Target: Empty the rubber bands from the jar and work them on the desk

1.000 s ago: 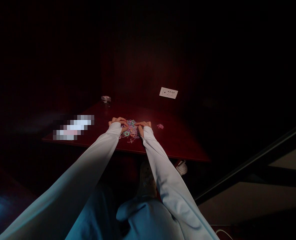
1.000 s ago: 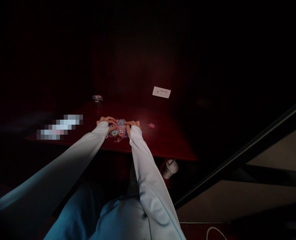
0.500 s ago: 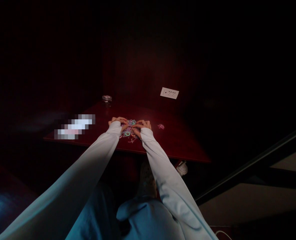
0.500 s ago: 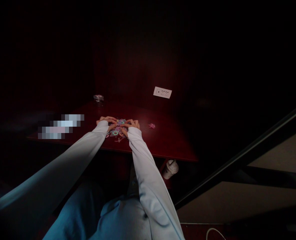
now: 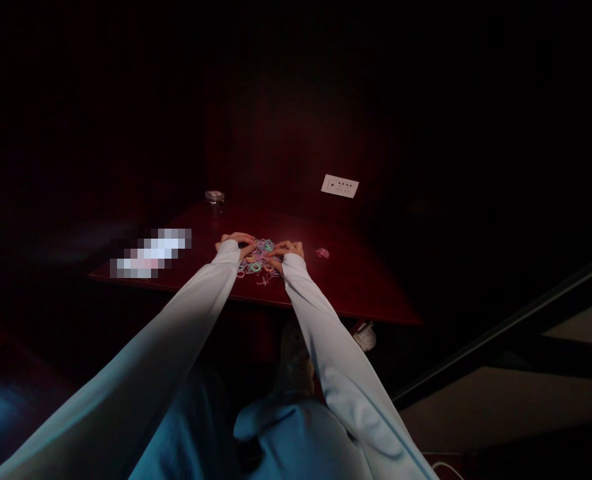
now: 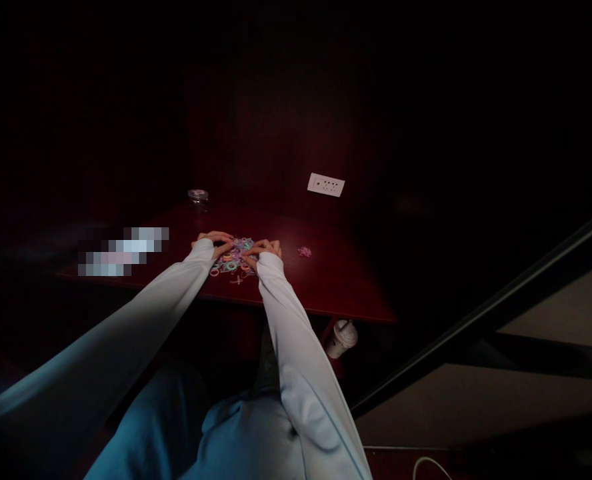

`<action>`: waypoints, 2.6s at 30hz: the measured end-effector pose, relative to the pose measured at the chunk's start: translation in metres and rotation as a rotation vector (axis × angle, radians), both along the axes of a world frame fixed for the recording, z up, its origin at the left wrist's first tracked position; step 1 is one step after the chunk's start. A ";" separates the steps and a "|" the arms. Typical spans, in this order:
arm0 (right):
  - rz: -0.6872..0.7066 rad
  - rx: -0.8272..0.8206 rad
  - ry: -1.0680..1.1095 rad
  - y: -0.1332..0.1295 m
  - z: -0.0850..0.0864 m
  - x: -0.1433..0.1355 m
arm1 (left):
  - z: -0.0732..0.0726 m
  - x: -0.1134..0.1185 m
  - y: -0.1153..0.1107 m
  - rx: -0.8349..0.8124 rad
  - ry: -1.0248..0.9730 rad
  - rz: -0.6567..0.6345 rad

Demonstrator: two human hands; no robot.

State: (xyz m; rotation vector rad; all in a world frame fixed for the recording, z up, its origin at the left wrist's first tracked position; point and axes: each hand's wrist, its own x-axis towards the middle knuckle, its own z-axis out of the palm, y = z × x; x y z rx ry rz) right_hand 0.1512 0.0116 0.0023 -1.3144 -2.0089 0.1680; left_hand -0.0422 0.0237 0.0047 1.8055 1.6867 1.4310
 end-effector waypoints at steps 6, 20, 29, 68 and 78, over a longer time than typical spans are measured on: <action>0.002 -0.014 0.094 -0.001 0.004 0.001 | 0.000 -0.001 0.000 0.011 0.018 -0.014; 0.008 -0.043 0.222 0.003 0.004 0.002 | 0.003 0.006 -0.007 -0.008 0.052 0.011; 0.001 -0.007 0.247 0.005 0.001 0.003 | 0.001 0.005 -0.006 -0.010 0.134 -0.093; -0.041 -0.039 0.171 0.004 0.003 0.000 | -0.002 0.007 -0.007 0.007 0.130 -0.137; -0.410 0.057 0.308 0.008 0.013 0.039 | -0.006 0.004 -0.003 0.045 0.046 -0.123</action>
